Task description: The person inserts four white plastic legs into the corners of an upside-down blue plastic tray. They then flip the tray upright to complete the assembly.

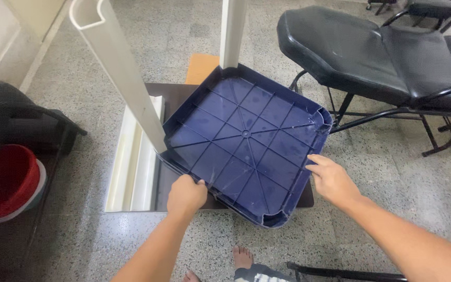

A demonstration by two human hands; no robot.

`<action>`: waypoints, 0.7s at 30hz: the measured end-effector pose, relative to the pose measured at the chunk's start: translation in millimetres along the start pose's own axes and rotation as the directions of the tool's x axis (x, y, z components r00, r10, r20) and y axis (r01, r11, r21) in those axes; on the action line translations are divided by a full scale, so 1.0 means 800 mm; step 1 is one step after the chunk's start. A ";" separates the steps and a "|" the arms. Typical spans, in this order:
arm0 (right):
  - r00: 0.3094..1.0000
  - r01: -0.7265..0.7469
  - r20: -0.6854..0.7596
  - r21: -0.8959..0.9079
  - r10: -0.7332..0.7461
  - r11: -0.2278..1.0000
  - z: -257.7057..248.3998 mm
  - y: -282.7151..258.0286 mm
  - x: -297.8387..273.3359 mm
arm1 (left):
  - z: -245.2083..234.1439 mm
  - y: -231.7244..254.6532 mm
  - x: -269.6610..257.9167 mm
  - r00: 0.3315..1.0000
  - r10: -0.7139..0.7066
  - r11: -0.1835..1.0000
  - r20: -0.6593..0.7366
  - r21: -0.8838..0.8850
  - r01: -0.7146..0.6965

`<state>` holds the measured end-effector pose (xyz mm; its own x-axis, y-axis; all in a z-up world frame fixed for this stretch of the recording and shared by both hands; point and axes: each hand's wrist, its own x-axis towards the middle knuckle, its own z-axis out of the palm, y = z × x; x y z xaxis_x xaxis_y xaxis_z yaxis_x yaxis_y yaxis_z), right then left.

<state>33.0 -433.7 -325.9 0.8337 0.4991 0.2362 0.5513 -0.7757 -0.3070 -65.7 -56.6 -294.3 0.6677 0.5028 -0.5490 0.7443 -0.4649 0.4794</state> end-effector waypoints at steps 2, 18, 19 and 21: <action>0.998 -0.058 0.035 0.073 0.055 0.996 -0.004 0.001 0.004 | -0.006 0.003 0.004 0.999 0.018 1.000 -0.031 0.009 -0.017; 0.998 -0.056 0.037 0.151 0.051 0.987 -0.011 -0.074 -0.019 | 0.012 -0.027 -0.031 0.990 0.031 0.999 0.135 0.009 -0.033; 0.998 -0.053 0.036 0.155 0.048 0.986 -0.010 -0.076 -0.021 | 0.015 -0.024 -0.034 0.996 0.066 0.997 0.068 0.045 -0.069; 0.998 -0.049 0.035 0.167 0.044 0.985 -0.009 -0.082 -0.022 | 0.012 -0.017 -0.034 0.996 0.087 0.992 0.009 0.094 -0.088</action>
